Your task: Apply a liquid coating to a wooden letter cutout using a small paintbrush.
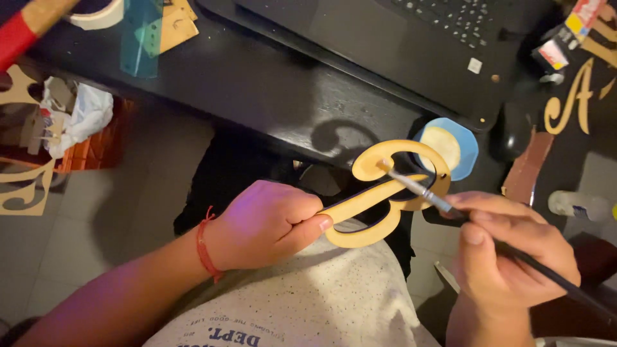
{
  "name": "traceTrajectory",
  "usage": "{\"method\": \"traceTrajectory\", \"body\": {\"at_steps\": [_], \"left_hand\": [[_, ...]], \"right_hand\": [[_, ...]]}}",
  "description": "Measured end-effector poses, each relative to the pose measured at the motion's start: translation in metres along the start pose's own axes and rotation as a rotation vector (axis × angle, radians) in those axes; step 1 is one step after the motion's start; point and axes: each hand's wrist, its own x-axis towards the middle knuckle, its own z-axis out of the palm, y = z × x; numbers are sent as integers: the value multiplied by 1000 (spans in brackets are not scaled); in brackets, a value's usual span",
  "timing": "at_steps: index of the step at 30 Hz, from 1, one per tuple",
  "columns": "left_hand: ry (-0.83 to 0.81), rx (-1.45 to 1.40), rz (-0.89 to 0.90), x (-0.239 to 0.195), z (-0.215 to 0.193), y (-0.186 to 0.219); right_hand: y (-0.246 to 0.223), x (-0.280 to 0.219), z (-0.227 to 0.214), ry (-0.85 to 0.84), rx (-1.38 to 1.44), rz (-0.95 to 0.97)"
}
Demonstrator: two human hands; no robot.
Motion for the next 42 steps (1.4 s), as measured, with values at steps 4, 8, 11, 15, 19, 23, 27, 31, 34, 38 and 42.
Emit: {"method": "traceTrajectory", "body": {"at_steps": [4, 8, 11, 15, 19, 23, 27, 31, 34, 38, 42], "left_hand": [[-1, 31, 51, -14, 6, 23], [105, 23, 161, -31, 19, 43], [138, 54, 183, -44, 28, 56], [130, 71, 221, -58, 34, 70], [63, 64, 147, -72, 33, 87], [49, 107, 176, -76, 34, 91], [68, 103, 159, -72, 34, 93], [67, 77, 174, -70, 34, 93], [47, 87, 149, -71, 34, 96], [67, 71, 183, -74, 32, 96], [80, 73, 195, -73, 32, 95]], "right_hand": [[-27, -13, -10, -26, 18, -59], [-25, -41, -28, 133, 25, -111], [-50, -51, -31, 32, 49, -175], [-55, -68, -38, 109, 5, -211], [-68, -77, -44, 102, 89, -260], [-69, -80, -43, 131, 36, -248], [-62, -78, -49, 210, 33, -256], [-59, -80, -47, 143, 107, -293], [-53, -81, -53, 218, 89, -287], [-65, -84, -48, 192, 102, -299], [-64, -80, -53, 180, 86, -286]]}}
